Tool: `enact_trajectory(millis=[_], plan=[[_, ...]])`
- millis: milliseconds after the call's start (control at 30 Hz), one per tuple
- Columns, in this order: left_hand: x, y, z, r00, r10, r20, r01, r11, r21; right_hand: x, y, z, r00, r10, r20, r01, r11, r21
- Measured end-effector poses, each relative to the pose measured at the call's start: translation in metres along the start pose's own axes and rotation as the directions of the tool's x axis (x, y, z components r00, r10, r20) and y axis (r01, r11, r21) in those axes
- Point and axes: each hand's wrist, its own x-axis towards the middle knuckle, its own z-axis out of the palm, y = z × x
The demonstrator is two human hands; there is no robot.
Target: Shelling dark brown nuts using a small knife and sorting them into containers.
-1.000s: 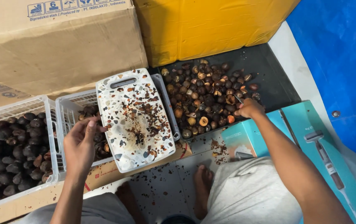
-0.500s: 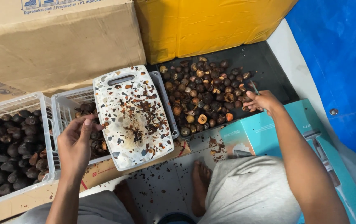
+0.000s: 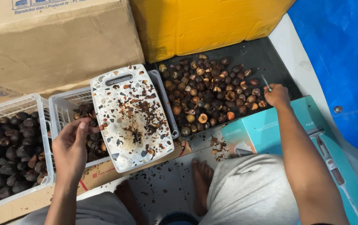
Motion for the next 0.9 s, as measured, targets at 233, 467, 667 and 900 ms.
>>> enact_trajectory(millis=[233,467,667,900], plan=[[0.003,-0.004,-0.002,0.995,-0.098,0.034,0.096,0.993,0.062,-0.022,-0.036,-0.02,0.964,0.132,0.23,-0.112,0.989,-0.098],[0.003,0.002,-0.002,0.99,-0.138,0.04,0.136,0.989,0.063,-0.042,-0.061,-0.026,0.973,0.038,0.226,-0.022,0.997,-0.071],[0.001,-0.002,-0.001,0.998,-0.061,0.015,0.061,0.998,0.021,-0.058,-0.074,-0.03,0.962,-0.049,0.269,0.09,0.985,-0.146],[-0.004,0.008,-0.004,1.0,0.006,-0.004,-0.006,1.0,0.001,-0.066,-0.079,-0.037,0.985,-0.103,0.138,0.128,0.975,-0.181]])
